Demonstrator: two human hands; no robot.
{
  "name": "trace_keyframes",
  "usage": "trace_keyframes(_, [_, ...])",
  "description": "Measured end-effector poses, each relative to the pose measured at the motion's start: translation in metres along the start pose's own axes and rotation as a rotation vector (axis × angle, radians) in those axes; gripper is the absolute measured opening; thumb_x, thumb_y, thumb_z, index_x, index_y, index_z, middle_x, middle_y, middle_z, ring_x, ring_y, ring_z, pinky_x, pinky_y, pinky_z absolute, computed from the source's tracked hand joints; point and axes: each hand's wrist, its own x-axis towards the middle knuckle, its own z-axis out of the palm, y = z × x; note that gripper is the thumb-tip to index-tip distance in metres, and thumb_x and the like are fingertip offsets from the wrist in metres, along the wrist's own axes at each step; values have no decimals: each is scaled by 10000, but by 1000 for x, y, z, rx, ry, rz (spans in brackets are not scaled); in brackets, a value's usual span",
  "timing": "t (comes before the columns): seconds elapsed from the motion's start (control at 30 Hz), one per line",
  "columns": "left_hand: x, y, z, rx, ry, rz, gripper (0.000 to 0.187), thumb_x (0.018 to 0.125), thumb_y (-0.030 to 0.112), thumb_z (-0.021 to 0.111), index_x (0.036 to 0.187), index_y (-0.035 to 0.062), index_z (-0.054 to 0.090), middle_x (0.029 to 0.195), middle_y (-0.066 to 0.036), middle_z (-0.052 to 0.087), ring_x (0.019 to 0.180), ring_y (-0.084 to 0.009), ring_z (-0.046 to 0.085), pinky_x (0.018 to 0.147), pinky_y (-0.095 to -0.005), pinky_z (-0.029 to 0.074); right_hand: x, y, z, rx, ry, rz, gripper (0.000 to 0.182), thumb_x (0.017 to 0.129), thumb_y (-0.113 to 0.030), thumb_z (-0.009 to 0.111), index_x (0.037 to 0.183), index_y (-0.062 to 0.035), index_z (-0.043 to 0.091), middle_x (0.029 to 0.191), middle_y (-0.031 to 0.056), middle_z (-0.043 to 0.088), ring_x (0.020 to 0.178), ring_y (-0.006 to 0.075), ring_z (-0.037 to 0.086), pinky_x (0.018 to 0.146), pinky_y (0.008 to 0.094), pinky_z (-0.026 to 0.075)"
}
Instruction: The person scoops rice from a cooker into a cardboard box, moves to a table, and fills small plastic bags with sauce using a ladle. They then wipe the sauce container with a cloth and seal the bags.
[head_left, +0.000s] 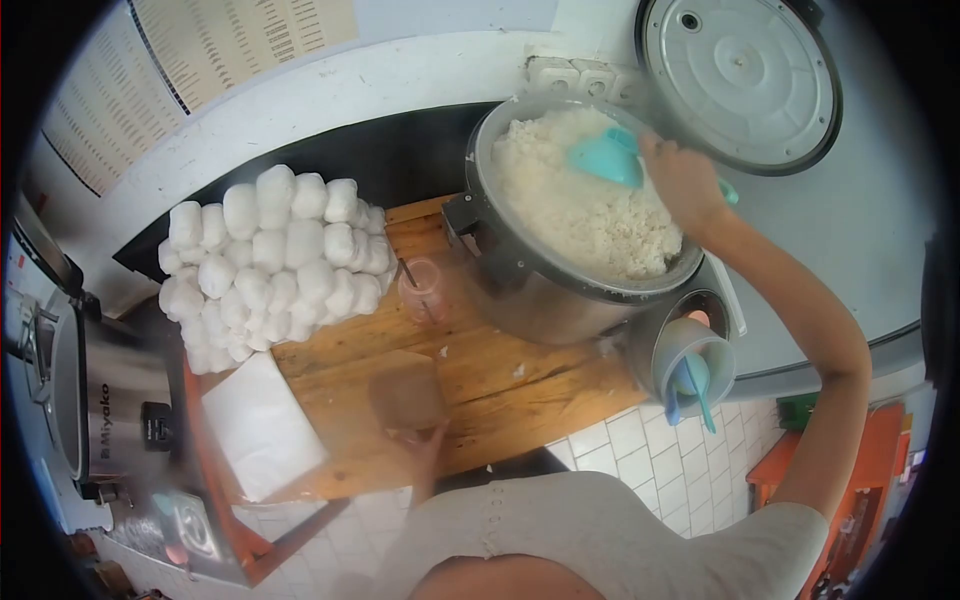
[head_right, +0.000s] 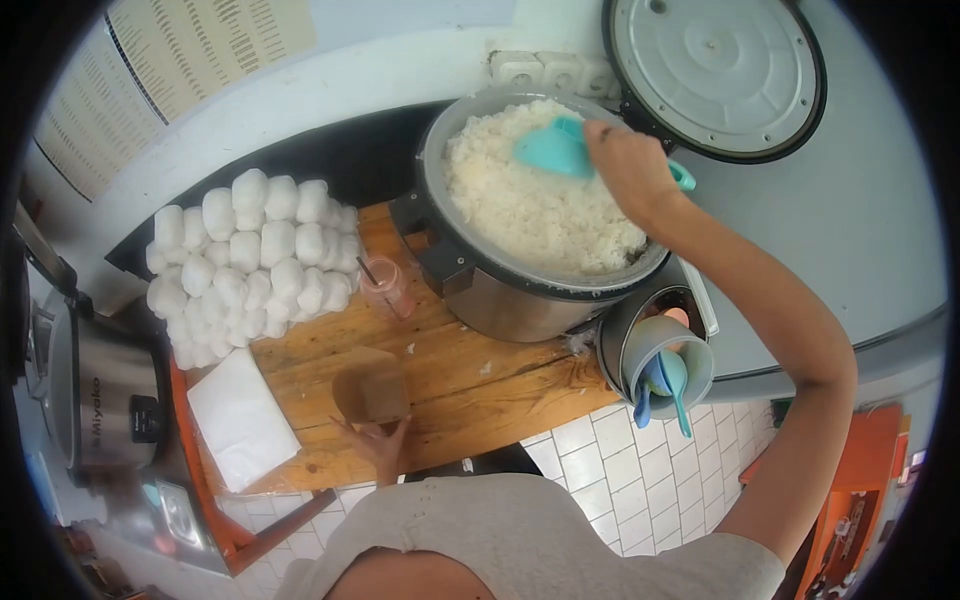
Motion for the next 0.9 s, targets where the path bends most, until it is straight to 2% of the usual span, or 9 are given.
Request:
trace_keyframes(0.1, [7, 8, 1, -136, -72, -245, 1318, 447, 371, 855, 1354, 0, -25, 1254, -223, 367, 1031, -349, 488, 839, -395, 415, -16, -5, 6, 25, -40, -42, 249, 718, -20, 547, 927, 11, 415, 745, 143, 600, 627, 238, 633, 517, 300, 509])
trace_keyframes(0.2, [4, -22, 25, 455, 304, 301, 1285, 455, 390, 849, 1354, 13, 12, 1284, -204, 343, 1054, -352, 469, 839, -387, 419, -36, -23, 9, 103, -120, -84, 254, 714, -21, 550, 928, 11, 415, 747, 150, 599, 639, 246, 633, 509, 315, 505])
trace_keyframes(0.3, [5, -22, 19, 236, 180, 90, 1192, 487, 401, 833, 1342, 25, 93, 1297, -180, 346, 1059, -350, 466, 835, -384, 427, -42, -28, 9, 210, -278, -100, 250, 726, -45, 557, 928, 10, 420, 759, 168, 598, 653, 270, 626, 518, 340, 498])
trace_keyframes(0.37, [16, -19, 14, 183, 341, 568, 970, 499, 386, 824, 1263, 77, 313, 1231, -136, 444, 975, -330, 524, 748, -375, 458, -44, -22, 11, 301, -367, -97, 245, 742, -67, 561, 929, 9, 424, 769, 178, 597, 664, 290, 620, 535, 356, 495])
trace_keyframes(0.47, [17, -13, -1, 310, 120, 322, 598, 574, 308, 788, 1065, 106, 512, 1009, -110, 578, 802, -301, 582, 621, -363, 464, -37, -6, 12, 476, -408, -160, 242, 774, -139, 568, 929, 9, 456, 775, 194, 592, 728, 336, 602, 624, 398, 483])
trace_keyframes(0.67, [19, 23, -47, 338, 49, 523, 171, 682, 115, 690, 819, 76, 595, 671, -98, 561, 581, -276, 560, 497, -338, 419, -12, 14, 47, 687, -474, -406, 284, 767, -235, 589, 906, 4, 525, 763, 198, 589, 809, 367, 565, 707, 425, 440])
trace_keyframes(0.77, [25, 64, -86, 388, 142, 685, 173, 685, 60, 670, 840, 67, 593, 652, -102, 548, 522, -251, 514, 472, -310, 395, 0, 33, 52, 839, -453, -583, 290, 769, -259, 598, 847, 14, 540, 666, 158, 572, 645, 304, 578, 568, 375, 450])
trace_keyframes(0.83, [30, 109, -117, 307, 45, 670, 189, 695, 27, 647, 871, 47, 583, 638, -109, 540, 474, -233, 459, 455, -289, 370, -1, 43, 7, 960, -978, -152, 287, 778, -263, 604, 787, 17, 543, 547, 86, 497, 467, 181, 501, 418, 302, 389])
trace_keyframes(0.9, [36, 165, -123, 200, 150, 721, 212, 698, 13, 632, 900, 29, 570, 622, -103, 528, 455, -218, 428, 446, -280, 355, -6, 57, 17, 1047, -1000, -135, 267, 793, -255, 600, 800, 4, 537, 499, 19, 405, 399, 85, 377, 346, 236, 282])
